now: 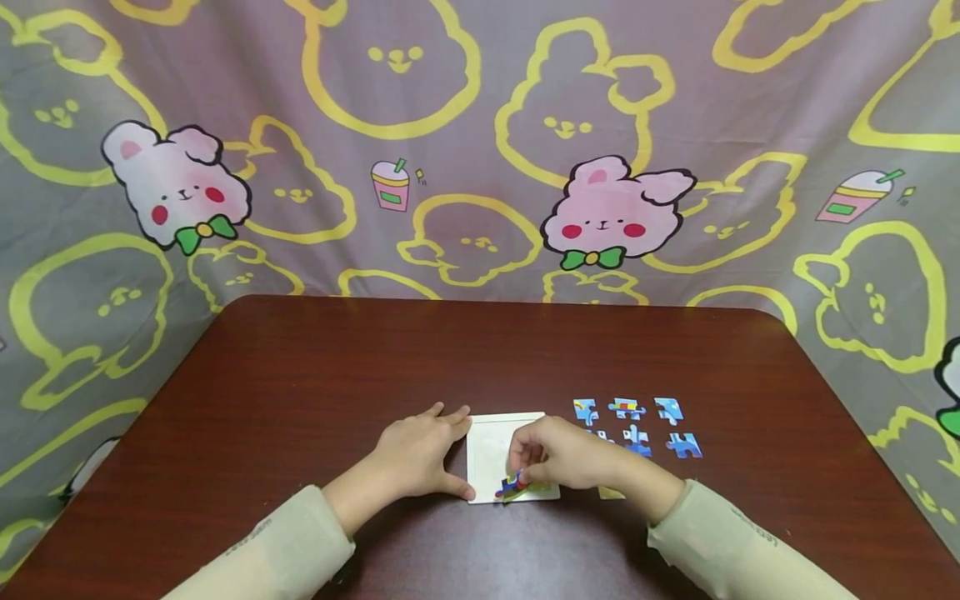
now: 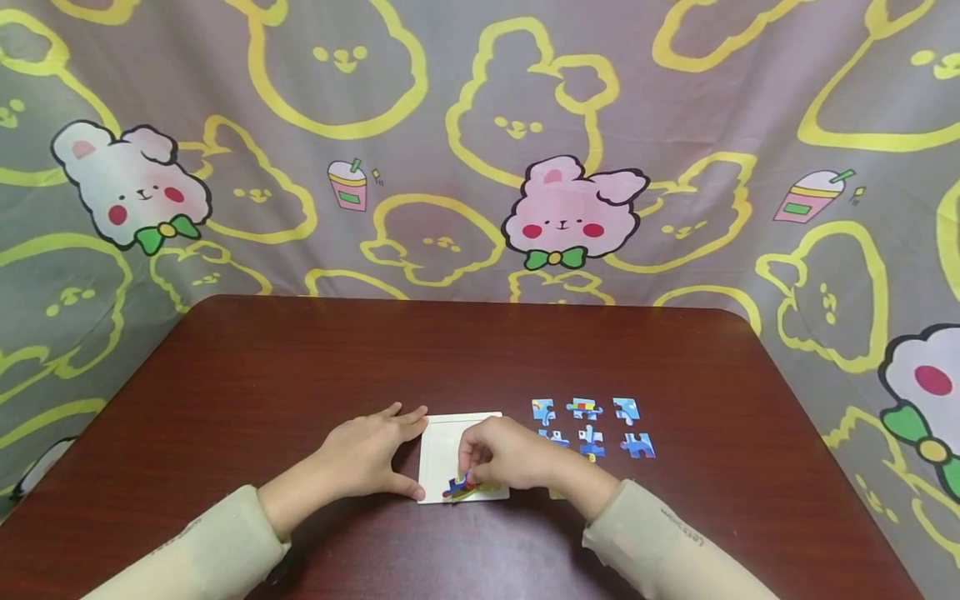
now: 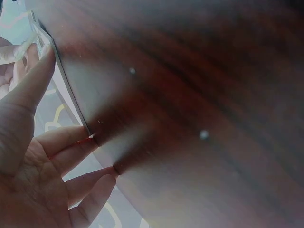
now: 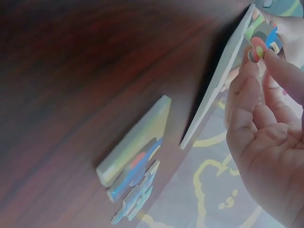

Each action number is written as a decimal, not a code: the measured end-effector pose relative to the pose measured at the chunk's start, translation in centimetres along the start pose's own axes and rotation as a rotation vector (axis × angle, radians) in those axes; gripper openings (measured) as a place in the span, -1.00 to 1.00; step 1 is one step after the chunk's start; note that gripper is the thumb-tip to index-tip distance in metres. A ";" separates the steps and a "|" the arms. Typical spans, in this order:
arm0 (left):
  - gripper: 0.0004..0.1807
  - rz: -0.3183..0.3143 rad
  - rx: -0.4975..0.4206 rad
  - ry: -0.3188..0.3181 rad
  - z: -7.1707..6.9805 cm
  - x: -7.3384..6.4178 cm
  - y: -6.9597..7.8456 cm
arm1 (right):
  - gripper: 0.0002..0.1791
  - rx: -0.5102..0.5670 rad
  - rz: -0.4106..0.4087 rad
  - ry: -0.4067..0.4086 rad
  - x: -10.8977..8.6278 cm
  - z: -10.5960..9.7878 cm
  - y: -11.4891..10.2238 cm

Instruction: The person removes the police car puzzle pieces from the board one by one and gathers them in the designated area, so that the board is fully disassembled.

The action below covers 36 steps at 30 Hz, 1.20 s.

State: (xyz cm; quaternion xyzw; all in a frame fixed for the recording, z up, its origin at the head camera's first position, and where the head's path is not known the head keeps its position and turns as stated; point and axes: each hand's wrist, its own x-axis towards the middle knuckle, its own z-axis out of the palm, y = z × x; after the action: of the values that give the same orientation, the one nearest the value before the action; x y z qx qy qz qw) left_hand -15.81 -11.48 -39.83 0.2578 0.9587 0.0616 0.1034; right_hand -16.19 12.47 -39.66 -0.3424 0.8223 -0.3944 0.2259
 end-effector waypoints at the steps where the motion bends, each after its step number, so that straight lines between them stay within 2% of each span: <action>1: 0.05 -0.001 -0.001 -0.002 0.0 0.0 0.0 | -0.90 0.005 -0.001 0.000 -0.1 0.0 0.0; 18: 0.06 -0.029 -0.011 -0.036 -0.2 -0.1 0.1 | -0.90 0.052 0.007 0.020 -1.7 -1.1 0.6; 27: 0.06 -0.018 -0.010 -0.025 -0.2 0.0 0.1 | -0.92 0.096 0.026 0.048 -3.1 -1.9 0.8; 32: 0.06 -0.021 -0.015 -0.027 -0.2 0.0 0.1 | -0.90 0.053 0.010 0.072 -4.0 -2.5 1.0; 36: 0.06 -0.024 -0.014 -0.030 -0.2 -0.1 0.2 | -0.90 0.049 0.046 0.079 -4.8 -2.8 1.2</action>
State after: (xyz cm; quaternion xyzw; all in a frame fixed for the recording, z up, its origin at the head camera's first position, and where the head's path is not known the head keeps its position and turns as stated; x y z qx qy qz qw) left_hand -15.71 -11.38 -39.59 0.2463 0.9596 0.0630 0.1203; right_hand -15.28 17.96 -38.48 -0.3020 0.8282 -0.4224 0.2107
